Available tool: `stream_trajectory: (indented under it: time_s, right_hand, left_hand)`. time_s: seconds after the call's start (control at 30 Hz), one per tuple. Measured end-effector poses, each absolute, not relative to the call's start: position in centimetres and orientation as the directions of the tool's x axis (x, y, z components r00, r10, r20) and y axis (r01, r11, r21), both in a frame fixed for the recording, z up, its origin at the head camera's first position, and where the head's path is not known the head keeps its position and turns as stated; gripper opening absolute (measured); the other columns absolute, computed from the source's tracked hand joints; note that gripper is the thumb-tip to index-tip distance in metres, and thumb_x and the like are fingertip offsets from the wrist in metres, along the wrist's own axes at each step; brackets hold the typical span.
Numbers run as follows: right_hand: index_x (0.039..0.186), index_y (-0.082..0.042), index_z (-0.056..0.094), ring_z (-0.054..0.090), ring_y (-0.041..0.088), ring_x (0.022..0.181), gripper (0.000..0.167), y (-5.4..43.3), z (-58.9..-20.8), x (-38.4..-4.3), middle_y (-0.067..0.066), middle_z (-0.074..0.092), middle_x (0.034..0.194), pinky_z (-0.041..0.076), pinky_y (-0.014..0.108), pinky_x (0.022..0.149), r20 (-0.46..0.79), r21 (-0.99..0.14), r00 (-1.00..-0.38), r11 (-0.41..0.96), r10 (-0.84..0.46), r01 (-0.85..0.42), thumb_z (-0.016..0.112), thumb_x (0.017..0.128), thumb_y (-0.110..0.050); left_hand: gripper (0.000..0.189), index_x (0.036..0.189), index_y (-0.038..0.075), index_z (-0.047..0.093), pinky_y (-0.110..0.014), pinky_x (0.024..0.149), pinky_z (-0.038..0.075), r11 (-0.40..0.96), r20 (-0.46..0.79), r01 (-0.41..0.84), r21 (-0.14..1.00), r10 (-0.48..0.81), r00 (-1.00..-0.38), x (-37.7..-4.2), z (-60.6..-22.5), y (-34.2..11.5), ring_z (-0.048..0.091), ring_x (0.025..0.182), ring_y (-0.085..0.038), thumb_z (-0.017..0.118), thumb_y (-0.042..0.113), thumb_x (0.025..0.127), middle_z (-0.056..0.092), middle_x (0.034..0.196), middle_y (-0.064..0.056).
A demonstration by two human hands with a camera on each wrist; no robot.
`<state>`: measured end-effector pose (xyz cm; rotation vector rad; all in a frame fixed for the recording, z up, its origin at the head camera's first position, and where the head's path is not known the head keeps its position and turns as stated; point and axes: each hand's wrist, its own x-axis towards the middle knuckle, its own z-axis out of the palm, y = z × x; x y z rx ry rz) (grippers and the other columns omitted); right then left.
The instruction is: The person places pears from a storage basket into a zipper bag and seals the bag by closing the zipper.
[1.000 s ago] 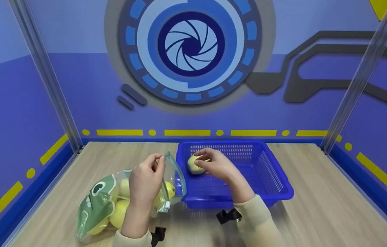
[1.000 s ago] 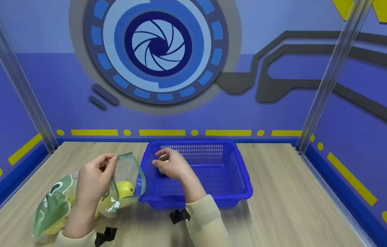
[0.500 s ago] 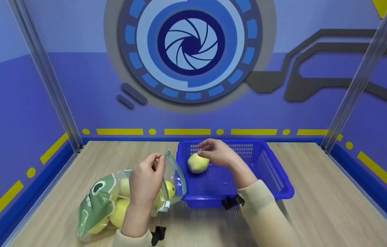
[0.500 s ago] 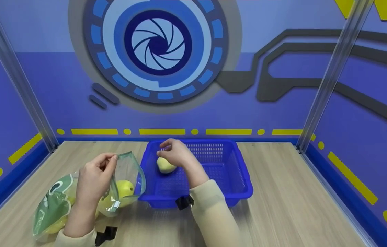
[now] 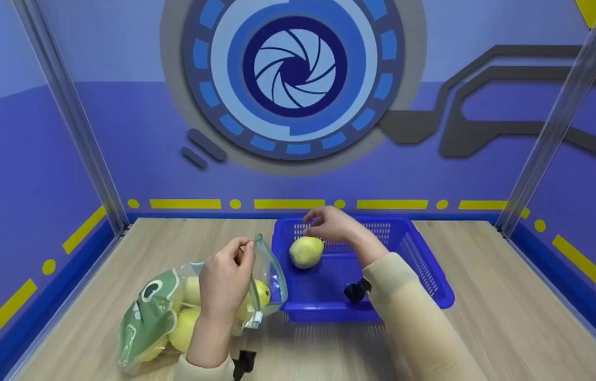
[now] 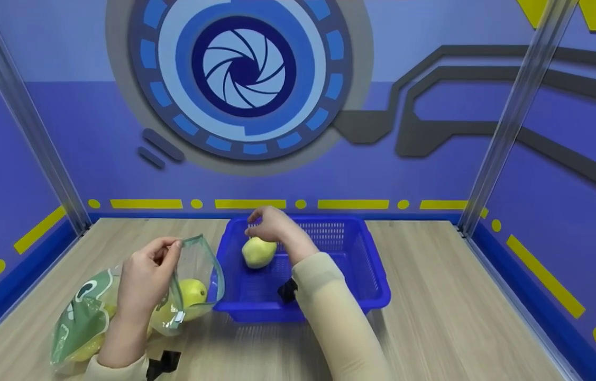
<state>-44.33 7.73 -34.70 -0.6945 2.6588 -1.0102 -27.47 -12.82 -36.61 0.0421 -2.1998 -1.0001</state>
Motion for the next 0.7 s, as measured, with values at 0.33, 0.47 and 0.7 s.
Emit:
stream_trajectory:
  time_s: [0.33,0.47,0.7]
  right_hand:
    - [0.132,-0.007,0.066,0.063,0.036,0.128,0.037,7.6,-36.2,-47.0,0.018,0.067,0.135,0.052,0.05,0.104,-0.036,-0.638,-0.819,0.644,-0.572,-0.422,0.068,0.097,-0.018]
    - [0.13,-0.007,0.067,0.063,0.037,0.126,0.036,7.5,-37.4,-47.7,0.019,0.067,0.132,0.052,0.05,0.104,-0.02,-0.63,-0.82,0.644,-0.571,-0.433,0.07,0.096,-0.018]
    - [0.13,-0.005,0.066,0.06,0.037,0.13,0.04,6.9,-39.5,-48.3,0.02,0.066,0.135,0.05,0.049,0.107,-0.011,-0.602,-0.825,0.662,-0.565,-0.446,0.073,0.092,-0.016]
  left_hand:
    - [0.014,0.1,0.005,0.077,-0.021,0.049,0.028,0.699,0.587,0.242,0.673,-0.305,-0.75,-27.5,-36.6,-12.8,0.036,0.051,-0.006,0.065,0.012,0.099,0.048,0.06,0.002]
    - [0.014,0.1,0.005,0.077,-0.021,0.049,0.028,0.695,0.583,0.244,0.677,-0.303,-0.754,-27.5,-36.7,-12.8,0.036,0.051,-0.005,0.065,0.012,0.099,0.049,0.059,0.002]
    - [0.013,0.099,0.005,0.077,-0.021,0.049,0.027,0.701,0.591,0.247,0.669,-0.3,-0.749,-27.5,-36.8,-12.8,0.035,0.05,-0.005,0.065,0.012,0.099,0.047,0.059,0.002]
